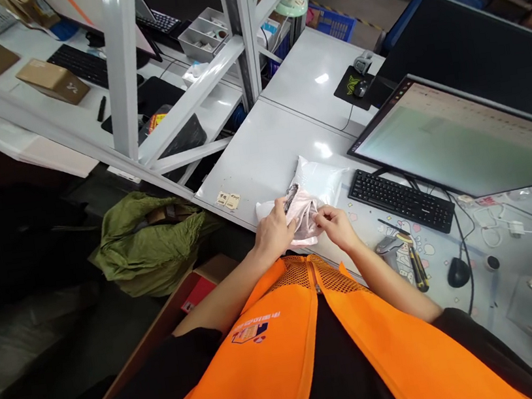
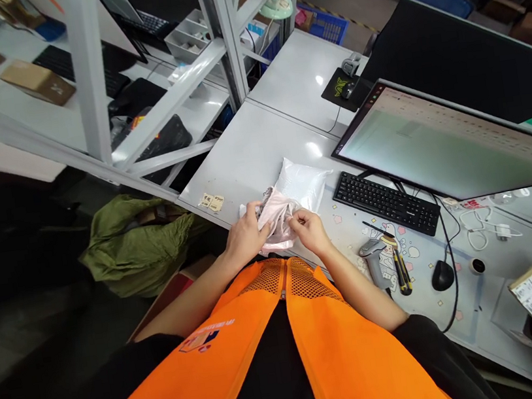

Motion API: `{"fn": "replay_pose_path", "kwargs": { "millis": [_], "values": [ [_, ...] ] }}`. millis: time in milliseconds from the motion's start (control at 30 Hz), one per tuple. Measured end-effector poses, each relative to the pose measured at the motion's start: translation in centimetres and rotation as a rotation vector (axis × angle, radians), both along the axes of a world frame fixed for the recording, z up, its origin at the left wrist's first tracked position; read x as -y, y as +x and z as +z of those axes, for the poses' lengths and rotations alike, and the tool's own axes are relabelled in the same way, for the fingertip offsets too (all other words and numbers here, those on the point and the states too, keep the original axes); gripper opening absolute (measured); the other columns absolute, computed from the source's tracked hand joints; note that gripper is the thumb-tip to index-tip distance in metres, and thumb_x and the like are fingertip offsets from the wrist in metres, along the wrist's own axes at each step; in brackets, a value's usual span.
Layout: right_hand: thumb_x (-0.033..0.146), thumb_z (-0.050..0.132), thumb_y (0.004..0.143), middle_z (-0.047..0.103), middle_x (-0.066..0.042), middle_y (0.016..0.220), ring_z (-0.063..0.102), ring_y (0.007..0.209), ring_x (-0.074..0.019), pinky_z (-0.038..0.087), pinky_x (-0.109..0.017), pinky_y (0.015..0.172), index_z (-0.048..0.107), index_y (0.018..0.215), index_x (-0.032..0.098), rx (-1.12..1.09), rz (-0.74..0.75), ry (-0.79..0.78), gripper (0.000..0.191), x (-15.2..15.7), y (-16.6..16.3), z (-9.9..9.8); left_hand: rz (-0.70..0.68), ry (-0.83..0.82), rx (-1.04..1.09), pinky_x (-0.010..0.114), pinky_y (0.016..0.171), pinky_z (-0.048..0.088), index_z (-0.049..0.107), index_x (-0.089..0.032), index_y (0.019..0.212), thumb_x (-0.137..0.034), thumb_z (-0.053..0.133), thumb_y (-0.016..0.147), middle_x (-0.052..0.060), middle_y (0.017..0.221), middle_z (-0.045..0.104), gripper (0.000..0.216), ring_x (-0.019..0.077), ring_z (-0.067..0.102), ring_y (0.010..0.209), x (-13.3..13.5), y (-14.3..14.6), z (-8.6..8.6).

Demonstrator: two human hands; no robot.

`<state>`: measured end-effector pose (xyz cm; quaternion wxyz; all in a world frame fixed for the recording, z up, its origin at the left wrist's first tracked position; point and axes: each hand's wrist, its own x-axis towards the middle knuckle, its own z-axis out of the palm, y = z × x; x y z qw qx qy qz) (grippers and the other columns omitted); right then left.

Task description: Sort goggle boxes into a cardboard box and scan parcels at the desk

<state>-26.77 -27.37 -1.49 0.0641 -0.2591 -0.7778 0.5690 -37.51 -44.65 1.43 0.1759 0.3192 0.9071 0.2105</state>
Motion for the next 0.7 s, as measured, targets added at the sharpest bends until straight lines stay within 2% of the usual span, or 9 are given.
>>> {"fn": "replay_pose_path", "kwargs": {
  "millis": [100,167,300,433,567,700],
  "values": [
    [0.05,0.061,0.089,0.054,-0.002,0.078,0.052,0.078,-0.018,0.045,-0.032,0.077,0.052,0.065,0.023,-0.116,0.053,0.099,0.037,1.2,-0.3,1.3,-0.088,0.048,-0.061,0.036,0.085,0.057,0.025,-0.022,0.171,-0.031,0.056,0.106,0.015,0.14,0.071,0.073,0.0308,0.078,0.104,0.1,0.1,0.2],
    [0.048,0.059,0.092,0.052,-0.002,0.078,0.051,0.078,-0.018,0.045,-0.032,0.077,0.05,0.065,0.024,-0.168,0.086,0.134,0.037,1.9,-0.4,2.2,-0.167,0.025,-0.088,0.036,0.086,0.057,0.025,-0.028,0.173,-0.028,0.05,0.108,0.014,0.143,0.07,0.07,0.0299,0.077,0.104,0.2,0.2,0.6],
    [0.047,0.06,0.094,0.057,-0.004,0.084,0.054,0.083,-0.019,0.047,-0.033,0.08,0.054,0.069,0.023,-0.207,0.066,0.106,0.035,2.1,-0.2,3.3,-0.257,-0.094,-0.093,0.038,0.085,0.058,0.032,-0.032,0.171,-0.025,0.043,0.11,0.013,0.128,0.075,0.063,0.0314,0.078,0.099,0.3,0.4,1.4],
    [0.048,0.062,0.09,0.062,-0.005,0.09,0.059,0.09,-0.0205,0.049,-0.035,0.09,0.052,0.069,0.023,-0.205,-0.031,-0.001,0.034,1.2,0.0,2.3,-0.272,-0.163,-0.052,0.039,0.085,0.058,0.03,-0.03,0.172,-0.021,0.045,0.106,0.014,0.12,0.078,0.068,0.0321,0.08,0.096,0.6,-0.3,1.3],
    [0.052,0.061,0.082,0.064,-0.006,0.094,0.057,0.085,-0.0197,0.05,-0.033,0.08,0.047,0.068,0.024,-0.163,-0.169,-0.138,0.035,-0.2,0.0,0.7,-0.232,-0.108,-0.02,0.04,0.086,0.059,0.036,-0.029,0.169,-0.028,0.05,0.106,0.012,0.111,0.081,0.064,0.0332,0.08,0.097,1.0,-1.4,0.7],
    [0.057,0.058,0.08,0.07,-0.01,0.105,0.058,0.084,-0.0193,0.049,-0.031,0.073,0.047,0.069,0.024,-0.094,-0.17,-0.159,0.036,-1.4,0.4,0.1,-0.195,-0.011,0.023,0.036,0.089,0.058,0.043,-0.03,0.164,-0.025,0.052,0.104,0.009,0.111,0.081,0.061,0.0299,0.079,0.101,1.2,-1.8,0.4]
  ]
}}
